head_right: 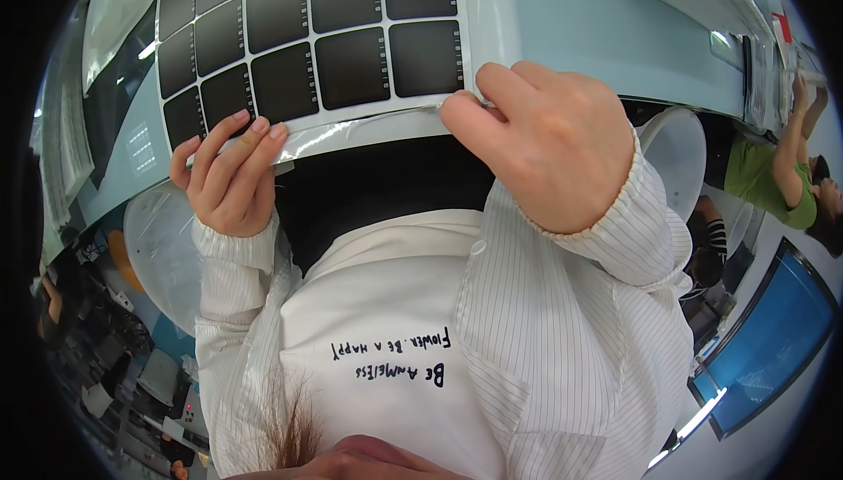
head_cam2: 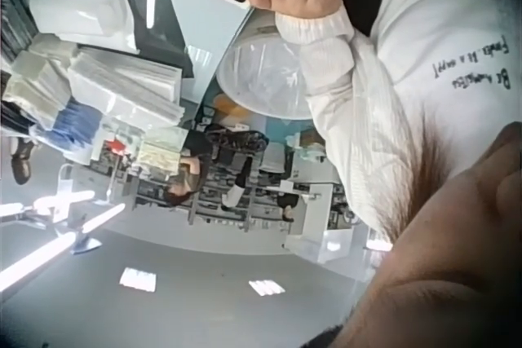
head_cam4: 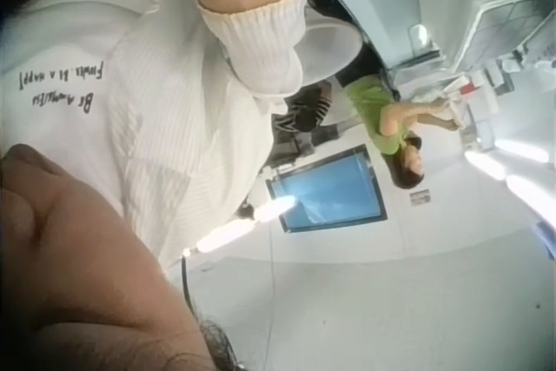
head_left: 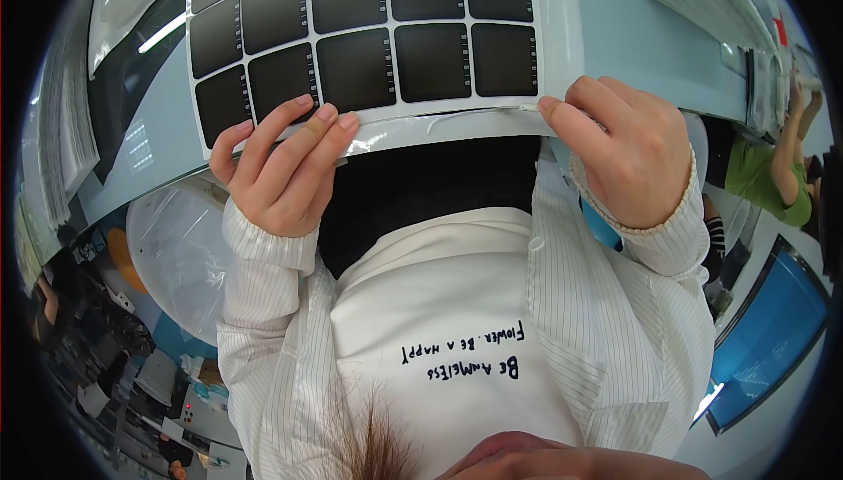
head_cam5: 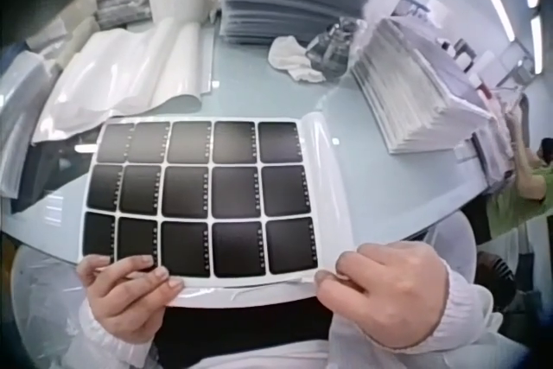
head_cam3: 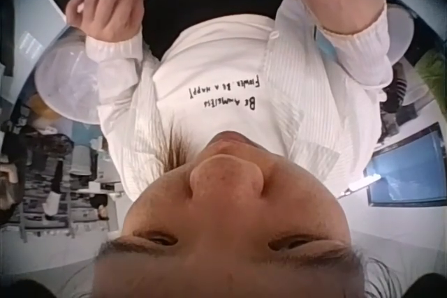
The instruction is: Applying and smoothing protective film onto small solar panels using a handheld tool.
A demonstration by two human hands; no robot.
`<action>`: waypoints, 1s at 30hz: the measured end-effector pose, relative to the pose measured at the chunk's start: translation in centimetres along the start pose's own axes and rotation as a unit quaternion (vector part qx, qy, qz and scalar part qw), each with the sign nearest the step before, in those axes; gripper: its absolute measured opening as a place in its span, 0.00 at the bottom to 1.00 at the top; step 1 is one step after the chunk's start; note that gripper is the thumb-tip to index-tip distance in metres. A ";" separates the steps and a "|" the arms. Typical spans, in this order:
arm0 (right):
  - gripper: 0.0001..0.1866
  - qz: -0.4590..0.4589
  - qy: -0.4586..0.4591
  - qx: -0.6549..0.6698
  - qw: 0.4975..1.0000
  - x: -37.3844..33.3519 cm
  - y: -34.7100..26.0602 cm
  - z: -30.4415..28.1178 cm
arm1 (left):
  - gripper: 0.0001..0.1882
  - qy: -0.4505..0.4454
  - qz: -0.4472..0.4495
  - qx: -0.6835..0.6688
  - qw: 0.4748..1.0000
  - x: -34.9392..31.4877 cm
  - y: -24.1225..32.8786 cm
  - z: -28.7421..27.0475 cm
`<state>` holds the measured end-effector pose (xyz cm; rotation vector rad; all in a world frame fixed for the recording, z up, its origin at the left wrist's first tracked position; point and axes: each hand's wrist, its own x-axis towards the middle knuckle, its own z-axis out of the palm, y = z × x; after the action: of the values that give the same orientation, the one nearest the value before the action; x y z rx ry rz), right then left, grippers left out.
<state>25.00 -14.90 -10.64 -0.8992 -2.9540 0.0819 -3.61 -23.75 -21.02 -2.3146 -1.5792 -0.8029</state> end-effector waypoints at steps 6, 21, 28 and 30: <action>0.11 0.011 -0.010 0.003 1.000 0.3 -0.7 -0.1 | 0.14 0.000 -0.001 0.003 1.000 0.0 0.0 0.1; 0.10 0.051 -0.040 -0.048 0.997 -2.1 1.2 -0.4 | 0.14 0.008 0.006 0.008 1.000 -0.2 -0.1 0.3; 0.09 0.099 -0.025 -0.049 0.994 -3.9 2.0 -1.2 | 0.15 0.009 0.001 0.001 1.000 -0.1 0.0 0.1; 0.07 0.106 -0.029 -0.054 0.992 -4.0 2.3 -1.0 | 0.16 -0.005 -0.001 0.005 1.000 0.2 0.2 -0.2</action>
<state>29.66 -15.18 -9.94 -1.2446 -2.9273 -0.0459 -3.45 -23.71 -20.75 -2.3156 -1.5856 -0.7826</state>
